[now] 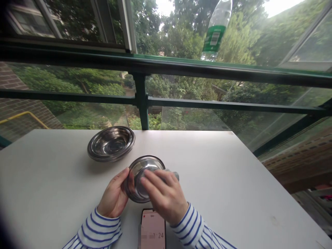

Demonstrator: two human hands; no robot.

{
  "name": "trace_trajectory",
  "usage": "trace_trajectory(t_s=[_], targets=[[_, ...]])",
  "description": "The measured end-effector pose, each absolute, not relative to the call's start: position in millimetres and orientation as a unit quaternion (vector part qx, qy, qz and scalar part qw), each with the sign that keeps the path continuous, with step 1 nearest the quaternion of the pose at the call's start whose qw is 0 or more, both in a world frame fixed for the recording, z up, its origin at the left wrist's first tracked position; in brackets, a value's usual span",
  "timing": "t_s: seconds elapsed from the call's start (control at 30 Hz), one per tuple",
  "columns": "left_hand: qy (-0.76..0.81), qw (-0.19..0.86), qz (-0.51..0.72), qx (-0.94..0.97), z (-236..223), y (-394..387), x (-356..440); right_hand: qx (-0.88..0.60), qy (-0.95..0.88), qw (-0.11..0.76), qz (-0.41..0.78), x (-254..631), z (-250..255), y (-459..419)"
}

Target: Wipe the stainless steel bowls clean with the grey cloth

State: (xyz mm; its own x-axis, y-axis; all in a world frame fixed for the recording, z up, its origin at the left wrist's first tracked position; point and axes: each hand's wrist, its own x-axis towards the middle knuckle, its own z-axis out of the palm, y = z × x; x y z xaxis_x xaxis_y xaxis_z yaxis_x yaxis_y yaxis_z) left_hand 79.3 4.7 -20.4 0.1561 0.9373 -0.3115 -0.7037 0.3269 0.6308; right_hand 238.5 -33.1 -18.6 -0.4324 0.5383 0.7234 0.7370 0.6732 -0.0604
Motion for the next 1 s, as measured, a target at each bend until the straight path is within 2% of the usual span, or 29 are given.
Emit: trace_trajectory(t_s=[0.1, 0.23, 0.33, 0.5, 0.7, 0.9, 1.0], targets=[[0.340, 0.743, 0.552, 0.166, -20.0, 3.3, 82.2, -0.422, -0.807, 0.393, -0.127, 235.8, -18.6, -30.2], [0.332, 0.739, 0.565, 0.154, -19.6, 5.3, 79.0, -0.361, -0.854, 0.347, -0.138, 217.8, -19.8, -36.0], [0.339, 0.727, 0.578, 0.148, -18.6, 7.2, 76.3, -0.341, -0.862, 0.348, -0.141, 218.4, -21.4, -38.2], [0.348, 0.716, 0.585, 0.154, -18.7, 7.2, 78.8, -0.441, -0.792, 0.402, -0.127, 229.7, -22.4, -35.0], [0.335, 0.715, 0.603, 0.115, -21.2, 6.9, 80.8, -0.383, -0.838, 0.361, -0.146, 216.6, -20.1, -38.6], [0.329, 0.734, 0.570, 0.167, -20.2, 0.2, 88.7, -0.470, -0.777, 0.400, -0.126, 221.8, -18.2, -32.1], [0.337, 0.720, 0.593, 0.126, -19.1, 1.9, 85.6, -0.413, -0.820, 0.375, -0.131, 214.1, -21.1, -36.5]])
